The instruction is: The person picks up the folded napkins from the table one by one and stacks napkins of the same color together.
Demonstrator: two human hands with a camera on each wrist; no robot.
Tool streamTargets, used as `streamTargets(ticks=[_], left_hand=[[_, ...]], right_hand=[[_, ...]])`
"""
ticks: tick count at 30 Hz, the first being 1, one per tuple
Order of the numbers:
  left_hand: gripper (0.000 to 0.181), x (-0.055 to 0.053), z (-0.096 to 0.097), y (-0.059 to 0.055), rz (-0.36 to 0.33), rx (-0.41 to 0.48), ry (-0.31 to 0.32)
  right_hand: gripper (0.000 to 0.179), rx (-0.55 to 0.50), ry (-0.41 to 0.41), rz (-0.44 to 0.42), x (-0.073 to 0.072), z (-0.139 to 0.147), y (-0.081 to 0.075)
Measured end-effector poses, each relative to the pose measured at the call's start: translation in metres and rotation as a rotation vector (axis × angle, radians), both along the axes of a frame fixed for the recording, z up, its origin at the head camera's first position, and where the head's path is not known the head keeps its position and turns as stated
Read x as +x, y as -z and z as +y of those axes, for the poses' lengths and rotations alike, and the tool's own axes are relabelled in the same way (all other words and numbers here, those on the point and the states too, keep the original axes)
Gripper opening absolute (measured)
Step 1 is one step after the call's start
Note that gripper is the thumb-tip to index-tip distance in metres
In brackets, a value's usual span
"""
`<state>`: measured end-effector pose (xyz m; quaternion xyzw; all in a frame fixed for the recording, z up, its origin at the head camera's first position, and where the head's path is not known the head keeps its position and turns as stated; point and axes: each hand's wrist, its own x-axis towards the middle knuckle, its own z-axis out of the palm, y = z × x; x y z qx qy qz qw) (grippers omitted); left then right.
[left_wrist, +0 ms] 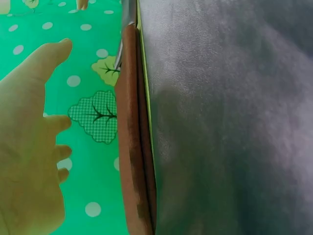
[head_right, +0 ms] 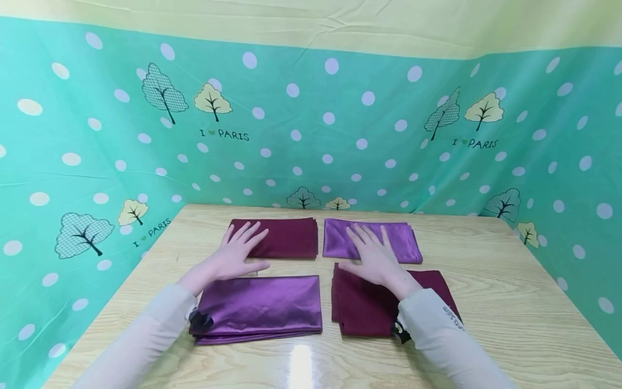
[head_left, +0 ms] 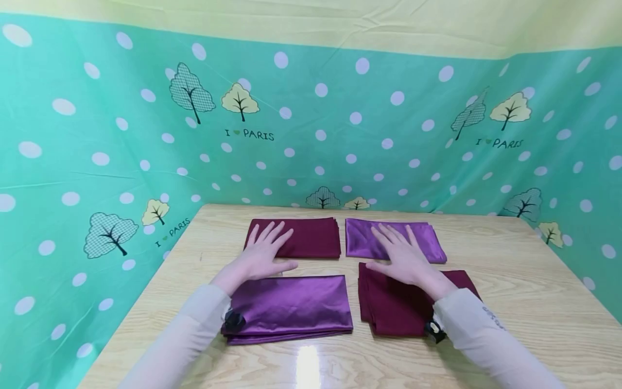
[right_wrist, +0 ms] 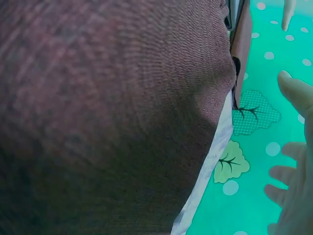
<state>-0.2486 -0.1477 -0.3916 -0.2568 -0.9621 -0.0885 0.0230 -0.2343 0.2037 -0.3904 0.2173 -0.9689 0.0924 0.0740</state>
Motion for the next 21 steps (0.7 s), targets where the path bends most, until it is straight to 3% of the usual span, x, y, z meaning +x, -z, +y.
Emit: streamTargets(ticks=[21], left_hand=[[0.083,0.004,-0.014,0.005,-0.025,0.000,0.057]], right_hand=[[0.083,0.018,-0.096,-0.007,0.007,-0.021,0.009]])
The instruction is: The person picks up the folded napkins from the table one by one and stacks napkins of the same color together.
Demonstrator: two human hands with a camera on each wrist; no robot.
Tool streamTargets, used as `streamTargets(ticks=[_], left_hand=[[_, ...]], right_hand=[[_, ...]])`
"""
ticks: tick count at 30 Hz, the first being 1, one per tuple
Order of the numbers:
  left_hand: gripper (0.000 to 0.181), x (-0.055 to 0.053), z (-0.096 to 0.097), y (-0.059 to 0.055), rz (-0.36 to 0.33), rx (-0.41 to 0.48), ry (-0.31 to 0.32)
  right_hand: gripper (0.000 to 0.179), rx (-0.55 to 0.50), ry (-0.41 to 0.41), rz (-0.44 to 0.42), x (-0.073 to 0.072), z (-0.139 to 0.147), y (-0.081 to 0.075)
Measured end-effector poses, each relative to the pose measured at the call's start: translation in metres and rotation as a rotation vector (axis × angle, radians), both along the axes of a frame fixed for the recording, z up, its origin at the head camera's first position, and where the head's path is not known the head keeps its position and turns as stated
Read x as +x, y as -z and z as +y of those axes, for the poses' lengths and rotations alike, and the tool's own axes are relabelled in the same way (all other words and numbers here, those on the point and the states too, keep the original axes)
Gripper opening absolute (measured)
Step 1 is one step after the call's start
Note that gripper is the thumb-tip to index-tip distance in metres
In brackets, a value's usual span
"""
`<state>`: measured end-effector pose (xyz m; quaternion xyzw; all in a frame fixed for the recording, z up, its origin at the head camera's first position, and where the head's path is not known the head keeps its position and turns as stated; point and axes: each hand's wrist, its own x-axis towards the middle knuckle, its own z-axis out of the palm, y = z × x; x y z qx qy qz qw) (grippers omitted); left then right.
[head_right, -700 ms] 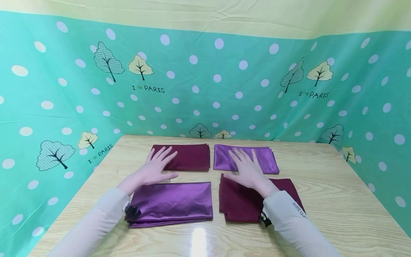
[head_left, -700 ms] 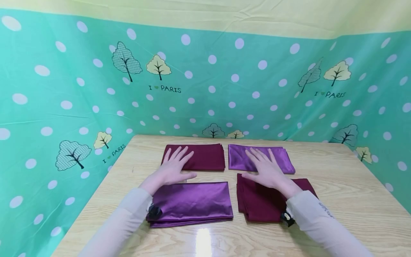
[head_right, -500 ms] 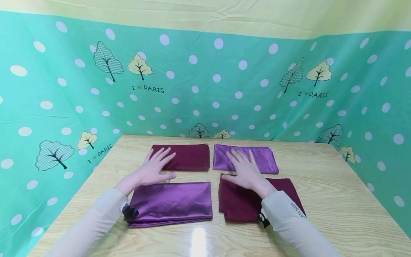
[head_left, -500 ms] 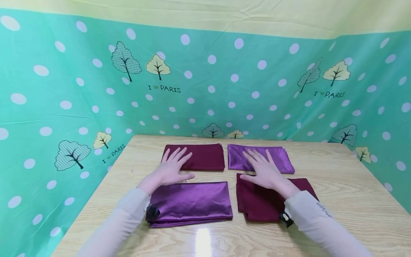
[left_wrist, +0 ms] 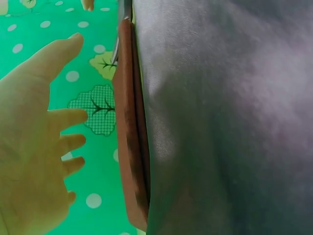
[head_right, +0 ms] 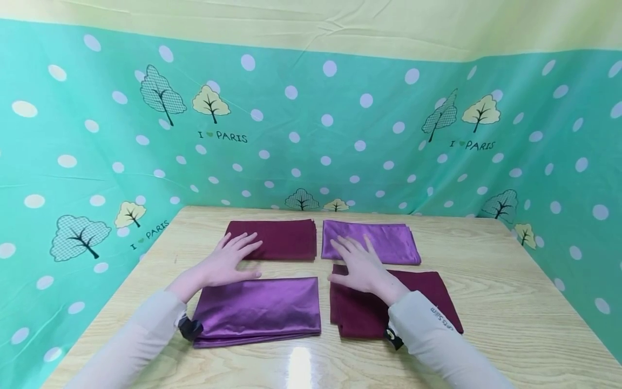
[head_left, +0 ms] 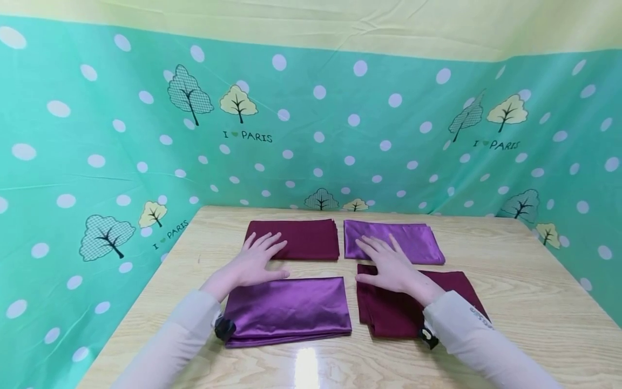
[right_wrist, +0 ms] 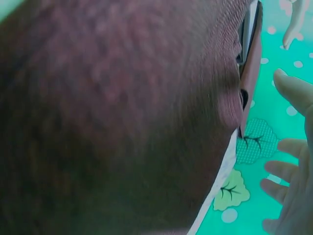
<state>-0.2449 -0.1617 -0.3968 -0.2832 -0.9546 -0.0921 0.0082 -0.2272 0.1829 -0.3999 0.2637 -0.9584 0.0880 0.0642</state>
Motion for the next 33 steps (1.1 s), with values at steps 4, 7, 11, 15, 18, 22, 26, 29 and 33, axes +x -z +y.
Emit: streamTargets(ticks=[4,7,11,15,18,22,26,29,33], left_hand=[[0.081,0.002,-0.003,0.001,0.012,0.022,0.037],[0.075,0.003,-0.006,0.002,0.021,0.036,0.064],[0.069,0.005,-0.009,0.004,0.005,0.036,0.070],[0.066,0.008,-0.011,0.005,-0.037,0.047,0.055],[0.065,0.010,-0.011,0.005,-0.054,0.048,0.051],[0.061,0.013,-0.010,0.003,-0.065,0.031,0.051],[0.056,0.015,-0.012,0.003,-0.099,0.020,0.065],[0.054,0.017,-0.014,0.004,-0.123,0.022,0.089],[0.051,0.018,-0.016,0.005,-0.141,0.034,0.105]], right_hand=[[0.083,0.010,-0.025,-0.008,0.002,-0.005,0.002],[0.084,0.024,-0.039,-0.018,0.003,-0.008,0.003],[0.084,0.023,-0.057,-0.030,0.005,-0.013,0.004],[0.085,0.030,-0.084,-0.037,0.007,-0.018,0.007],[0.086,0.028,-0.098,-0.054,0.008,-0.022,0.007],[0.084,0.021,-0.108,-0.076,0.010,-0.027,0.008],[0.082,0.015,-0.124,-0.098,0.010,-0.030,0.010],[0.082,0.014,-0.135,-0.110,0.011,-0.032,0.012],[0.078,0.018,-0.148,-0.112,0.010,-0.033,0.013]])
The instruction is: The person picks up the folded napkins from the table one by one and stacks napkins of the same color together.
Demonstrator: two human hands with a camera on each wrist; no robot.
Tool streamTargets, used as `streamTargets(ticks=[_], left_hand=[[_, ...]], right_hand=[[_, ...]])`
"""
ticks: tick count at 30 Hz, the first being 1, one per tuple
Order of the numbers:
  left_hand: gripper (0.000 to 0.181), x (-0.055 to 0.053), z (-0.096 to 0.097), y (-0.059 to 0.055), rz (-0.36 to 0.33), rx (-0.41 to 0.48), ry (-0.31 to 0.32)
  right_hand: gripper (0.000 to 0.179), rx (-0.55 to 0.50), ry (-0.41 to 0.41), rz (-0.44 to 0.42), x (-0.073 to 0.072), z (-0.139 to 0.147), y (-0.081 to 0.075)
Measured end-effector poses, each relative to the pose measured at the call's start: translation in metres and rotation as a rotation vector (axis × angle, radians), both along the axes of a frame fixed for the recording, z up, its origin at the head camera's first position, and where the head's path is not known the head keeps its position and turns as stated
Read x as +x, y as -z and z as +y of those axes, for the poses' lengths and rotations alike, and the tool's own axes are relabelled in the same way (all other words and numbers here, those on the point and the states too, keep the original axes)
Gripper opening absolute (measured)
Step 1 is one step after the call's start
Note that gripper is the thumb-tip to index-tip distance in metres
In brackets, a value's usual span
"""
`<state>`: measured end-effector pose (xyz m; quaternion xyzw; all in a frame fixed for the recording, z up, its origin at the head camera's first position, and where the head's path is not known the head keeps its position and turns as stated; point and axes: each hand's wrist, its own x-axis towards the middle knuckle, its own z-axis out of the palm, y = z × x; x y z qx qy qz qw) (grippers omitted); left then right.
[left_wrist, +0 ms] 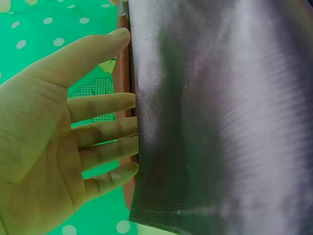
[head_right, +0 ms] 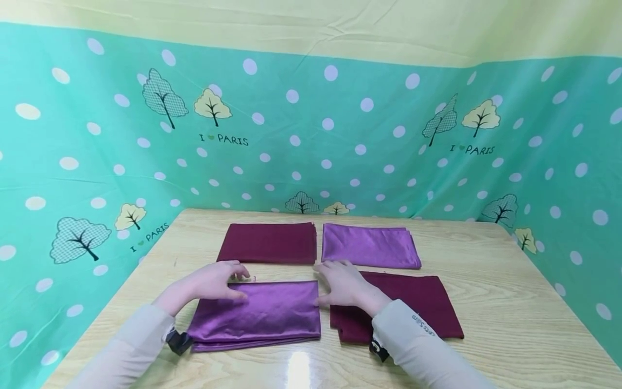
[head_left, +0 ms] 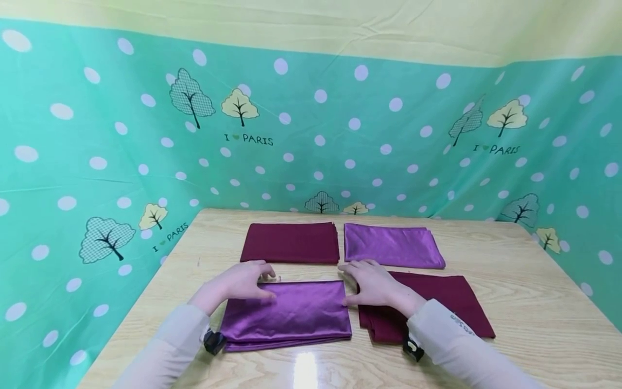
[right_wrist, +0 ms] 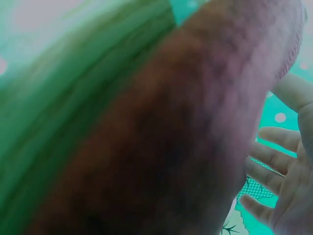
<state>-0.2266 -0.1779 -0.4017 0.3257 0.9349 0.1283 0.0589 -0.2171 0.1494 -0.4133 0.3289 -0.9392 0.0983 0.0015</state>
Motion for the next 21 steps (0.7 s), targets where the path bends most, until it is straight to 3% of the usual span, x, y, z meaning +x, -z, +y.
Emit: streamTargets(ticks=[6,14,21], left_hand=[[0.040,0.000,-0.001,0.000,-0.055,-0.025,-0.015],[0.039,0.000,-0.003,-0.003,-0.100,-0.041,-0.008],[0.037,0.002,-0.011,-0.005,-0.160,-0.044,-0.038]], right_hand=[[0.070,0.008,-0.014,-0.013,0.000,-0.007,-0.002],[0.066,0.005,-0.059,0.003,0.000,-0.011,0.000],[0.065,0.011,-0.074,-0.007,-0.002,-0.012,0.000]])
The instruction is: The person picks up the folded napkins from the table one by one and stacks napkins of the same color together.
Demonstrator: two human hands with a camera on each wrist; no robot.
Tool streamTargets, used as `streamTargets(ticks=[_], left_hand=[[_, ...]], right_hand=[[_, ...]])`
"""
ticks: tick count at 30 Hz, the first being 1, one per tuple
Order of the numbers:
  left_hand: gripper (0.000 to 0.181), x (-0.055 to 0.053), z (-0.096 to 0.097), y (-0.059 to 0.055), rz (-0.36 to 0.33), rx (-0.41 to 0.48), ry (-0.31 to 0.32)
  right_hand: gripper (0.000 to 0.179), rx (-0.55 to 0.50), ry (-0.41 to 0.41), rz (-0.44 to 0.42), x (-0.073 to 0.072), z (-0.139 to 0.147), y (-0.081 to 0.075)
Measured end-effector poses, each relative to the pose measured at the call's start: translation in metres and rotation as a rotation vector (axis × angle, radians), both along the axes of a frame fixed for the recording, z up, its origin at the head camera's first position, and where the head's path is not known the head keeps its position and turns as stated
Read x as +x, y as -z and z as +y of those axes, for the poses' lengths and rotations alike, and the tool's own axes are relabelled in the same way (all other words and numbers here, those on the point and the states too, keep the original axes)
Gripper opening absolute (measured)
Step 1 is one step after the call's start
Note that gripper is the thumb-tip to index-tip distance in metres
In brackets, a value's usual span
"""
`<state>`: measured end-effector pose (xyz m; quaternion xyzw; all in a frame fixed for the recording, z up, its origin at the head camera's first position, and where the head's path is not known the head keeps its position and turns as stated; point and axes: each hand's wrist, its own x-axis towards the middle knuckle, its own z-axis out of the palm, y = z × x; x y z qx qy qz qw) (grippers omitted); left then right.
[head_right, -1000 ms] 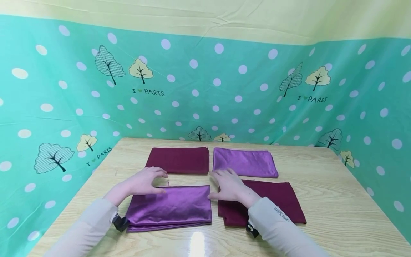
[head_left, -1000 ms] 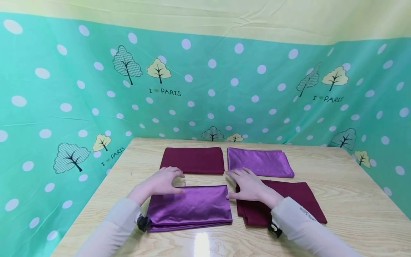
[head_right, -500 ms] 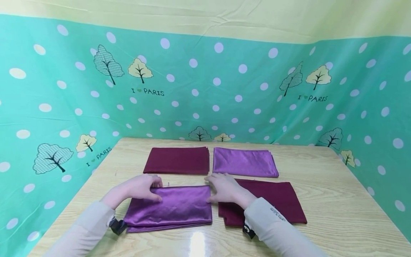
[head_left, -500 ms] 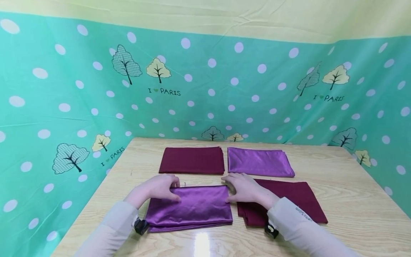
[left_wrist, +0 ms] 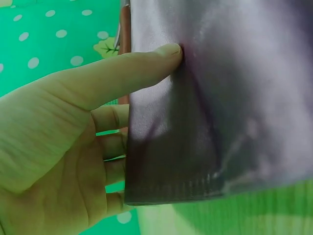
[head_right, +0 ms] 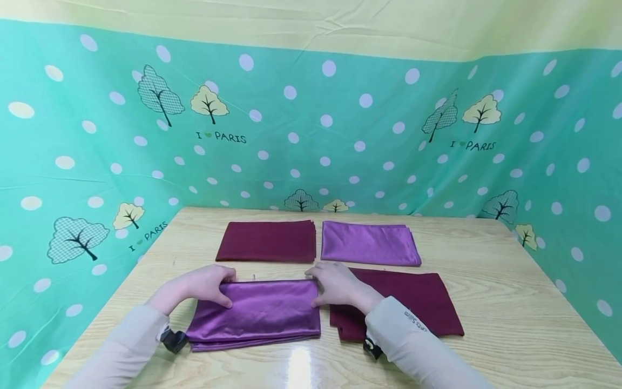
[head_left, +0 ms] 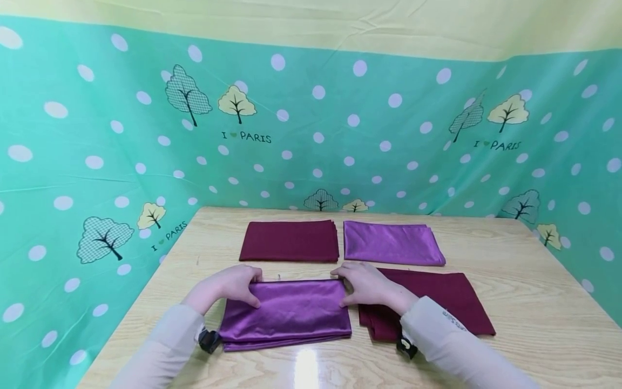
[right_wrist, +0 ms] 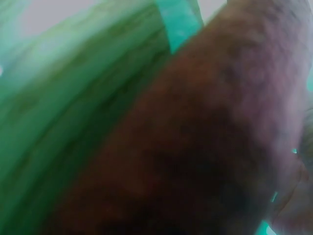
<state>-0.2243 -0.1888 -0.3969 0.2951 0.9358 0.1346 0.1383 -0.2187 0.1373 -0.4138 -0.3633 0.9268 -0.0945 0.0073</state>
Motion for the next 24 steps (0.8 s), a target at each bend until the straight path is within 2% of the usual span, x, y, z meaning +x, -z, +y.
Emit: streamTargets(ticks=[12,24], left_hand=[[0.033,0.0018,-0.0004,0.0004,-0.025,-0.018,-0.025],[0.030,0.0007,-0.0013,-0.0005,-0.030,-0.020,0.003]], right_hand=[[0.058,-0.009,-0.001,-0.006,0.0008,-0.0055,-0.0046],[0.044,0.026,-0.011,-0.019,0.0009,-0.0092,-0.0068]])
